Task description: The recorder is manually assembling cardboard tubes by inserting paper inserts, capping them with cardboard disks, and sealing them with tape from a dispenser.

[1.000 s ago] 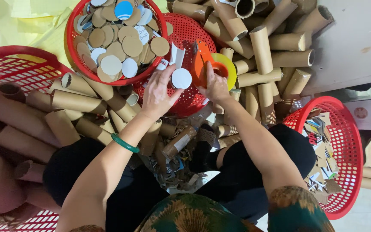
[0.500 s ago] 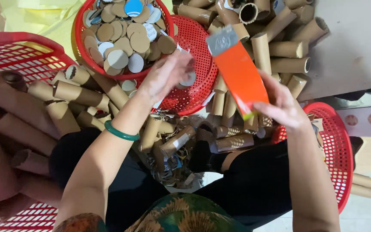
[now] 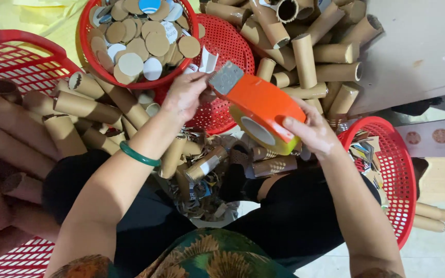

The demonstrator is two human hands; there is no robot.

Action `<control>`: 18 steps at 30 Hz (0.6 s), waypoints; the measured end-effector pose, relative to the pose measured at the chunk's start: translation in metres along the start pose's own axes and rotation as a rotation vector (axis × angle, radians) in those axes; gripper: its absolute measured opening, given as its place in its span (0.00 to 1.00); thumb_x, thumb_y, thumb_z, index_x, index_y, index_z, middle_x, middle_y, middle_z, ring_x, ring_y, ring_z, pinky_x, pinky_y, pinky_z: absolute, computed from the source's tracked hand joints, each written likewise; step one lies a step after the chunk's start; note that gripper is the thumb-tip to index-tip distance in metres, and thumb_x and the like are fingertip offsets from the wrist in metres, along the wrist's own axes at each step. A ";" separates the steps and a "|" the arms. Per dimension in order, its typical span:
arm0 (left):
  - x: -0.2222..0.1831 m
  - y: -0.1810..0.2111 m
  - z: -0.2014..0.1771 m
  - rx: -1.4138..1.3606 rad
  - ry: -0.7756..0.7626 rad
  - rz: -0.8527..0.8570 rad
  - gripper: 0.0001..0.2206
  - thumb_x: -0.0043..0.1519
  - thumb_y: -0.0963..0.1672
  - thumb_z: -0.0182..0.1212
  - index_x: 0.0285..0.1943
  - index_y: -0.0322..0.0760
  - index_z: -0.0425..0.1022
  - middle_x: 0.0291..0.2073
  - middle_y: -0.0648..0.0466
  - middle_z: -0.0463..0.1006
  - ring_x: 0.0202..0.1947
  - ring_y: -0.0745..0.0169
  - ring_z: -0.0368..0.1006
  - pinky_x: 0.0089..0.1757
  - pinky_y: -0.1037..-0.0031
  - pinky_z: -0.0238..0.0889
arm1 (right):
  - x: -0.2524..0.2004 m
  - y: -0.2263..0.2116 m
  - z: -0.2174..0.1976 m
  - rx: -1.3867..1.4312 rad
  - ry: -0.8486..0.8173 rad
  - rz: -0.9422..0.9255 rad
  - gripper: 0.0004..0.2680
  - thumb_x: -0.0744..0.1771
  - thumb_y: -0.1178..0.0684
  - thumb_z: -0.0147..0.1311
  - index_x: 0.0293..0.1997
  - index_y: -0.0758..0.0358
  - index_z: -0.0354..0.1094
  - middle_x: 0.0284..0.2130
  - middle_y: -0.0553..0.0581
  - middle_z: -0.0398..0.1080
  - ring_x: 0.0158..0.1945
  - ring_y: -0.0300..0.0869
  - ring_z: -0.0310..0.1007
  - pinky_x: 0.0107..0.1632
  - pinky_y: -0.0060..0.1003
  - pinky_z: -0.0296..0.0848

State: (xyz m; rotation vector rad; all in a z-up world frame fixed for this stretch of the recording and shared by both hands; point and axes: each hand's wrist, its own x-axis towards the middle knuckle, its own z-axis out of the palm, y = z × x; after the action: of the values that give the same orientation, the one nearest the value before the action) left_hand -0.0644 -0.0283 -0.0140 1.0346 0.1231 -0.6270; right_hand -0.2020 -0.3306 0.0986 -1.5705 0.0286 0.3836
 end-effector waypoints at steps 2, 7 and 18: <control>0.003 0.021 -0.019 0.132 0.059 0.172 0.10 0.64 0.44 0.63 0.48 0.32 0.82 0.38 0.53 0.85 0.34 0.64 0.79 0.37 0.73 0.69 | -0.008 -0.008 -0.016 -0.083 0.026 0.029 0.25 0.64 0.52 0.60 0.69 0.72 0.60 0.56 0.58 0.72 0.59 0.40 0.70 0.63 0.34 0.67; -0.013 0.057 -0.051 0.551 0.315 0.528 0.09 0.63 0.44 0.66 0.41 0.32 0.85 0.34 0.54 0.86 0.33 0.68 0.81 0.39 0.74 0.73 | -0.018 -0.027 -0.064 -0.294 0.016 0.082 0.24 0.63 0.51 0.62 0.64 0.72 0.65 0.51 0.57 0.75 0.54 0.39 0.73 0.59 0.34 0.70; 0.020 -0.041 -0.075 0.957 0.695 0.782 0.10 0.61 0.46 0.68 0.37 0.32 0.84 0.29 0.42 0.82 0.29 0.47 0.79 0.37 0.62 0.70 | 0.032 -0.018 -0.034 -0.821 -0.032 0.126 0.25 0.60 0.41 0.63 0.60 0.64 0.71 0.41 0.62 0.80 0.44 0.45 0.79 0.52 0.39 0.74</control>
State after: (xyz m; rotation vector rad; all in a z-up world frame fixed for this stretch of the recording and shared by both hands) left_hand -0.0563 0.0111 -0.0922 2.0446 0.0047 0.4862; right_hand -0.1598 -0.3556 0.1075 -2.3789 -0.0635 0.5601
